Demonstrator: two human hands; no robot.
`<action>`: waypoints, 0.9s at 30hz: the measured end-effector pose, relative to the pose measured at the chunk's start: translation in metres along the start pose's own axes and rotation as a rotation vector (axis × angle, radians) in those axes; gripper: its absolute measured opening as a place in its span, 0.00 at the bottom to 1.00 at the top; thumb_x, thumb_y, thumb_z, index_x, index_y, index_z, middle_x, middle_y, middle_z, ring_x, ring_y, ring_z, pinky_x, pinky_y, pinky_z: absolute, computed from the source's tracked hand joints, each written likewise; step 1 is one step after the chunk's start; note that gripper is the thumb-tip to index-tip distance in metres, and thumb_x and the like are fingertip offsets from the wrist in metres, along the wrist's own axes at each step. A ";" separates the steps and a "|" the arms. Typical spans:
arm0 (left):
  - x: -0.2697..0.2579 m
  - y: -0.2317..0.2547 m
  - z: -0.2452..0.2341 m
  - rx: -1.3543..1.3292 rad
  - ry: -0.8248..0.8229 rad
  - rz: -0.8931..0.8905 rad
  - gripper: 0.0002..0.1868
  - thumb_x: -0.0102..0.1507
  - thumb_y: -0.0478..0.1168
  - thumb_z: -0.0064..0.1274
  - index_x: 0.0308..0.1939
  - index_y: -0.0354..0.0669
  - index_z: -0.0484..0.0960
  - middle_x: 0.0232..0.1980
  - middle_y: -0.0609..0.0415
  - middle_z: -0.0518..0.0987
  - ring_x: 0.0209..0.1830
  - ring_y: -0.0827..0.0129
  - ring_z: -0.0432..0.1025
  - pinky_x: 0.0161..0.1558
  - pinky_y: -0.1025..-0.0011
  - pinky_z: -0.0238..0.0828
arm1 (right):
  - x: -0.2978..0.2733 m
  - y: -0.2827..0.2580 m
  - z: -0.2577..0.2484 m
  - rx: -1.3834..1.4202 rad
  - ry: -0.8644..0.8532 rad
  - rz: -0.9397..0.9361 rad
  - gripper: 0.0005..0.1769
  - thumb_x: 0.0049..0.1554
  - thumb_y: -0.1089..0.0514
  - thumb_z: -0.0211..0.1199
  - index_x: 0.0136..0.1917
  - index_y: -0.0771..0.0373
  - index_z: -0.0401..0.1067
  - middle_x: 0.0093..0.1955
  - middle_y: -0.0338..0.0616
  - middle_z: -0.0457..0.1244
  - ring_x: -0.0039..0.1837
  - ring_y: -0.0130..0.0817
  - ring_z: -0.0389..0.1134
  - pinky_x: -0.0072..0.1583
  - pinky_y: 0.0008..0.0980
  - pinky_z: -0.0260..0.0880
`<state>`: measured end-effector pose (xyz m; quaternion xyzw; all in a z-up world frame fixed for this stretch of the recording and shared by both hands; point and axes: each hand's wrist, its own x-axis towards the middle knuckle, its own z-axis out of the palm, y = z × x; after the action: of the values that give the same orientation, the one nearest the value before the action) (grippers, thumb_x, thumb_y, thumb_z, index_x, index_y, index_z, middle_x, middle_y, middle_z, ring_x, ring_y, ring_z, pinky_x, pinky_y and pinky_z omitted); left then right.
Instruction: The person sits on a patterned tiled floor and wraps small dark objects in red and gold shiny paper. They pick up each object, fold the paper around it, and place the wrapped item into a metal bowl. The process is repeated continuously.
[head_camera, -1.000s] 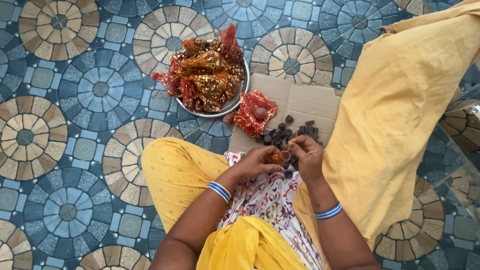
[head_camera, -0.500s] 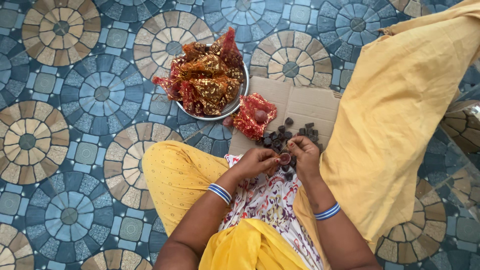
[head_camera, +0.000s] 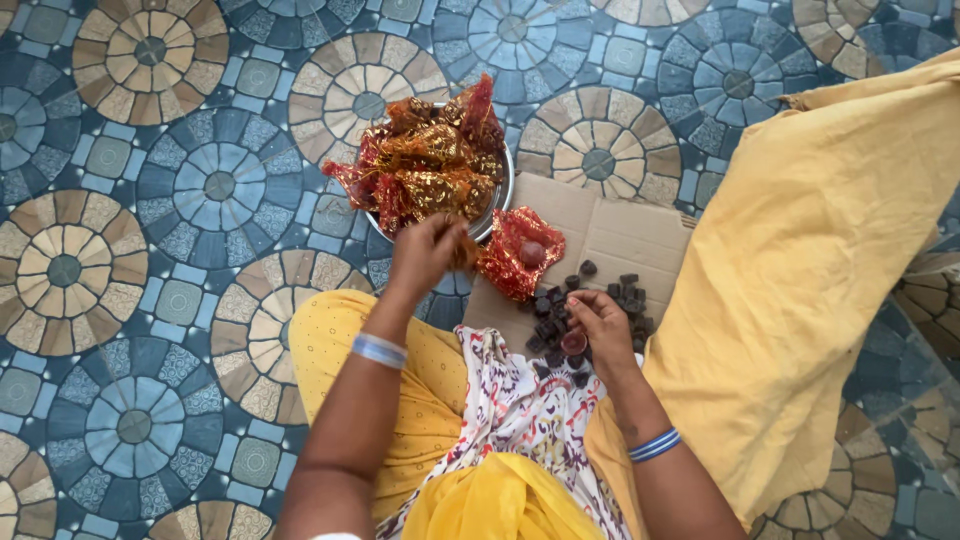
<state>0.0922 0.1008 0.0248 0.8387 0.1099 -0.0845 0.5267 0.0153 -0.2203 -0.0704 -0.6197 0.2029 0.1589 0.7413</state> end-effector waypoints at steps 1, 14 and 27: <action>0.013 -0.003 0.001 -0.069 0.003 0.007 0.12 0.68 0.43 0.53 0.48 0.42 0.86 0.41 0.52 0.87 0.35 0.72 0.81 0.38 0.71 0.79 | 0.001 0.003 0.001 0.009 0.001 0.000 0.10 0.60 0.60 0.65 0.55 0.64 0.74 0.44 0.38 0.68 0.40 0.22 0.65 0.42 0.23 0.66; 0.053 -0.027 0.028 0.397 0.323 0.086 0.15 0.64 0.43 0.57 0.51 0.39 0.82 0.50 0.46 0.79 0.49 0.53 0.77 0.50 0.59 0.74 | 0.003 0.005 0.010 0.035 0.040 0.082 0.09 0.60 0.58 0.64 0.52 0.62 0.75 0.41 0.37 0.68 0.36 0.19 0.63 0.37 0.21 0.64; 0.042 -0.034 0.059 0.567 0.273 0.309 0.11 0.63 0.42 0.56 0.42 0.37 0.84 0.45 0.44 0.78 0.43 0.51 0.74 0.43 0.56 0.72 | 0.003 0.013 0.027 -0.191 0.084 -0.218 0.05 0.58 0.61 0.68 0.49 0.62 0.78 0.44 0.36 0.70 0.44 0.21 0.68 0.46 0.24 0.68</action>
<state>0.1218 0.0663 -0.0412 0.9619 0.0230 0.0820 0.2599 0.0146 -0.1913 -0.0795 -0.7120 0.1492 0.0697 0.6826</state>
